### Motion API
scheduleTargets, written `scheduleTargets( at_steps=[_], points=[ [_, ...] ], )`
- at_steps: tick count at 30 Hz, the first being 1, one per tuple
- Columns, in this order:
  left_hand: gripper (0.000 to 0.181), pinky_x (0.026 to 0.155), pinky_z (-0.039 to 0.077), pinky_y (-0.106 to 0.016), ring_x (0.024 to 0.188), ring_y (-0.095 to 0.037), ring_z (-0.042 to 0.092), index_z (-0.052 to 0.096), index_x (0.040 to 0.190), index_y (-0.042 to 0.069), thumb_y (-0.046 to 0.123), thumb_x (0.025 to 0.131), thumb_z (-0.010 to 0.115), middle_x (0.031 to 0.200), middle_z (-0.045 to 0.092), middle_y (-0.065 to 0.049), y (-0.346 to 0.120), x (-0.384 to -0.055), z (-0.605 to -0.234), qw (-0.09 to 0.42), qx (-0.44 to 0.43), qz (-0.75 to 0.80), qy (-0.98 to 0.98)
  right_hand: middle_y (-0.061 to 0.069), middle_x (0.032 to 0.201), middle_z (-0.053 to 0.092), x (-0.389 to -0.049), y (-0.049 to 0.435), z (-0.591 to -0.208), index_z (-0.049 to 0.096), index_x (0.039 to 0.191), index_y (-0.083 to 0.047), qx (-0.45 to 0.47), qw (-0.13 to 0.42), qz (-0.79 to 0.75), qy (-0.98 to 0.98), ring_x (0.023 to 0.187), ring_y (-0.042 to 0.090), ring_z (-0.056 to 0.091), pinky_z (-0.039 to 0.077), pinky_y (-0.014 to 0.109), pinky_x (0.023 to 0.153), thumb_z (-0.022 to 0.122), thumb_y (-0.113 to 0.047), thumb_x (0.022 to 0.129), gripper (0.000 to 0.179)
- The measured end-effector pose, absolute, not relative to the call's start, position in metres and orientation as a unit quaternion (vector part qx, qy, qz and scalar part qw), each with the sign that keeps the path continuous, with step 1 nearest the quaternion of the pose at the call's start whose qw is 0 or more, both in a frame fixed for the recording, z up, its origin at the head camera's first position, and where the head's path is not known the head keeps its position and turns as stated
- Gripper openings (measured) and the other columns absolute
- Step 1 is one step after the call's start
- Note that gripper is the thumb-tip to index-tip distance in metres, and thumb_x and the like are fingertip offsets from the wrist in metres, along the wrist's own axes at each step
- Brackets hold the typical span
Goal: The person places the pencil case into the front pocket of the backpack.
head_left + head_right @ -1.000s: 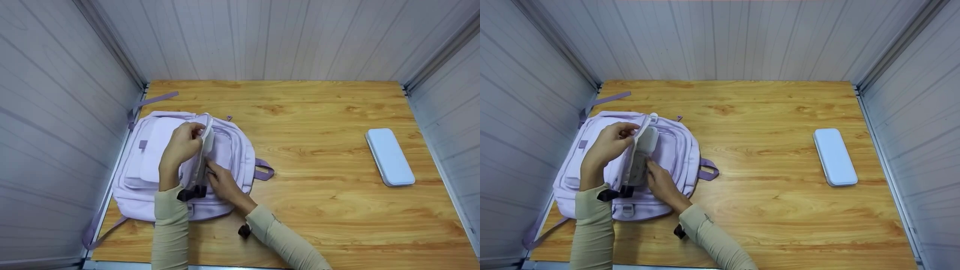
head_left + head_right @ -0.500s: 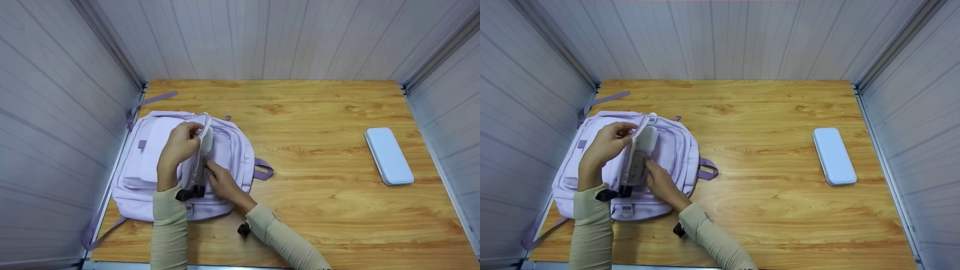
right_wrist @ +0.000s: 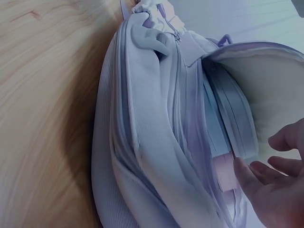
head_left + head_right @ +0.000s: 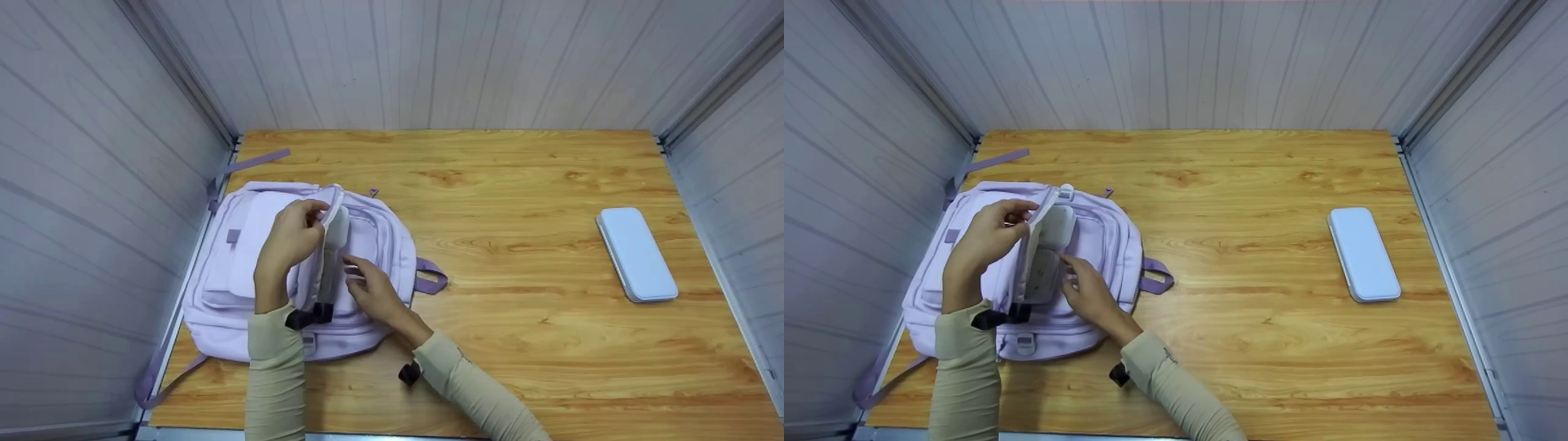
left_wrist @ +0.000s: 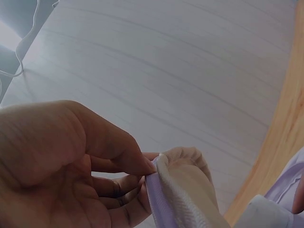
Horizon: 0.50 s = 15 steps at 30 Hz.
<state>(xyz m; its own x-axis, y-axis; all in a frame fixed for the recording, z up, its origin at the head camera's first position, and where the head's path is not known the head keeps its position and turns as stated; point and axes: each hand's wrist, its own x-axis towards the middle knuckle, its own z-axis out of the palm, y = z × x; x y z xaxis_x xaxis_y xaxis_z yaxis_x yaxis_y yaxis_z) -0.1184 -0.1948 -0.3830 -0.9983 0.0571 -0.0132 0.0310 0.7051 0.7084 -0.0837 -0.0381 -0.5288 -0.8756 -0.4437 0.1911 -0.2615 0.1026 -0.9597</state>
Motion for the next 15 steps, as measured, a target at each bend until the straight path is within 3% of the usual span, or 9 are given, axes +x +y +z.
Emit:
scheduleTargets(
  at_steps=[6,15],
  points=[
    [0.037,0.079,0.045,-0.038,0.09,-0.027,0.057,0.064,0.116,-0.004,-0.001,0.085,0.044,0.1,0.063,-0.017,-0.194,-0.118,-0.384,0.015,0.019,0.384,0.923,0.027,0.125,0.055,-0.076,-0.022,-0.498,0.048,0.13,0.01,-0.239,0.051,-0.616,0.749,0.111,0.044,0.057,0.05,0.041,0.092,0.052,0.005,0.091,0.04],
    [0.037,0.08,0.045,-0.038,0.092,-0.028,0.057,0.064,0.116,-0.004,-0.001,0.084,0.044,0.1,0.063,-0.017,-0.194,-0.118,-0.383,0.015,0.021,0.386,0.922,0.031,0.123,0.054,-0.081,-0.001,-0.492,0.051,0.124,0.015,-0.232,0.014,-0.619,0.75,0.109,0.045,0.057,0.049,0.048,0.09,0.055,0.004,0.091,0.035]
  ],
)
